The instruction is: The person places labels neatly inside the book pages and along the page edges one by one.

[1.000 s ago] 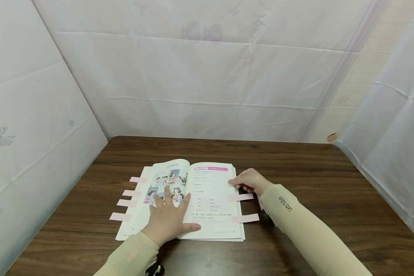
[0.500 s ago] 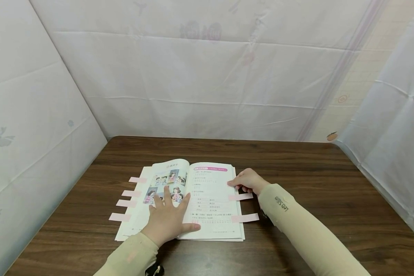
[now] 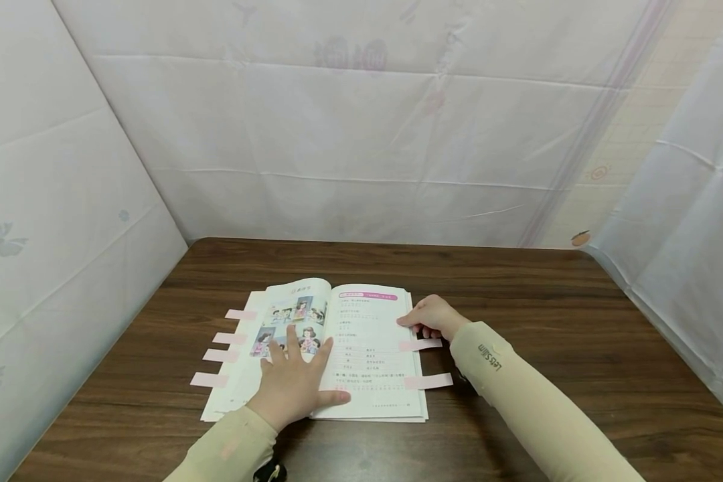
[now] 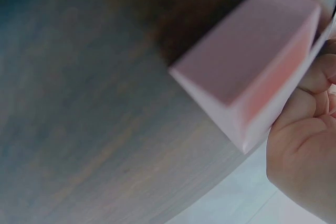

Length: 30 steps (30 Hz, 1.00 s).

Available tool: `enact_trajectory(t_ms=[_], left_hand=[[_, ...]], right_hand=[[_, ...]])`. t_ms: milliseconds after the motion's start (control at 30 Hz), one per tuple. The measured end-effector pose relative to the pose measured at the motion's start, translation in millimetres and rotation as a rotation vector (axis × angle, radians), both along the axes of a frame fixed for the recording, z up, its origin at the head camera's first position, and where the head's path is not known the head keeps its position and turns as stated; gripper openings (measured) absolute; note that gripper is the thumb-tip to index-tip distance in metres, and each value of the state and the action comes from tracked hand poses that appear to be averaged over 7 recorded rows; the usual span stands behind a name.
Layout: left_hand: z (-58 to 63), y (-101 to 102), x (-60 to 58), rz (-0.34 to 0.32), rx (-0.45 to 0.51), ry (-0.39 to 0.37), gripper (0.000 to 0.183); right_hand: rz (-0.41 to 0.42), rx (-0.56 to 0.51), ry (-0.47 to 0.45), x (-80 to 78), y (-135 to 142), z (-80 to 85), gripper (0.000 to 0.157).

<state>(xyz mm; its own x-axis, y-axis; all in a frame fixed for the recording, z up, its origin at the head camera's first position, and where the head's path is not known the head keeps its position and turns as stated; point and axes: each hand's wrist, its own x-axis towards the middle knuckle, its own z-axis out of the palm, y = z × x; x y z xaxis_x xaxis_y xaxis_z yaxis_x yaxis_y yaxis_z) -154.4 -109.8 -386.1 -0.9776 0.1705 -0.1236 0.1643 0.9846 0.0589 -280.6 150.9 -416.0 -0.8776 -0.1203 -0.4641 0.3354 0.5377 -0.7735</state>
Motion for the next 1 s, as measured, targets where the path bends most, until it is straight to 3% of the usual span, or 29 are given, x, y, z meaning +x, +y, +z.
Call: enact_trajectory(t_ms=[1000], left_hand=[[0.9,1.1,1.1,-0.003,0.003,0.001,0.098]], right_hand=[[-0.027,0.006,0.007,2.6,-2.7,1.8,0.033]])
